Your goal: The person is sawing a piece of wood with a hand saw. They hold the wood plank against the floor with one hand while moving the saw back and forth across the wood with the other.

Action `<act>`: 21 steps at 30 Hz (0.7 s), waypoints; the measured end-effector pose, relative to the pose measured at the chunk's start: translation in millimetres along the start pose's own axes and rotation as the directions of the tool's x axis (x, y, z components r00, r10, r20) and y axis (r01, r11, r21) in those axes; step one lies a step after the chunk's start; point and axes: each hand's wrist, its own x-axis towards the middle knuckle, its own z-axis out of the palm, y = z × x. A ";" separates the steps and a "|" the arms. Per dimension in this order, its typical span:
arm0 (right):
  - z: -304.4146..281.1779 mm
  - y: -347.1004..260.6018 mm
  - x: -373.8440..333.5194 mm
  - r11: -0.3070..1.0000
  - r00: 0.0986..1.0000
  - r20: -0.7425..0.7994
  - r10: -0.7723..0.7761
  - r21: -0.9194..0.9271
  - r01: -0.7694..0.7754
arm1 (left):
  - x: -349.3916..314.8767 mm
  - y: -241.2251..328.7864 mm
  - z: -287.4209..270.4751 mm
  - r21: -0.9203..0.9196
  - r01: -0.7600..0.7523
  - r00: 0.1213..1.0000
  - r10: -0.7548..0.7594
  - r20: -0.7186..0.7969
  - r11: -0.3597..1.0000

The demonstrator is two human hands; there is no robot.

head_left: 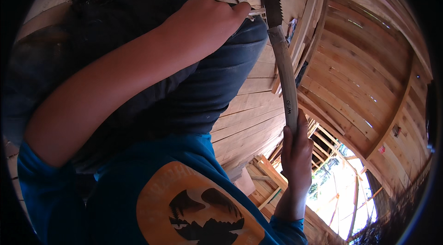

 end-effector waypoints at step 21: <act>16.2 1.1 -14.8 0.998 1.000 -0.001 0.015 0.068 -0.015 | 2.1 -19.2 8.7 -0.142 0.059 0.995 -0.070 -0.075 0.988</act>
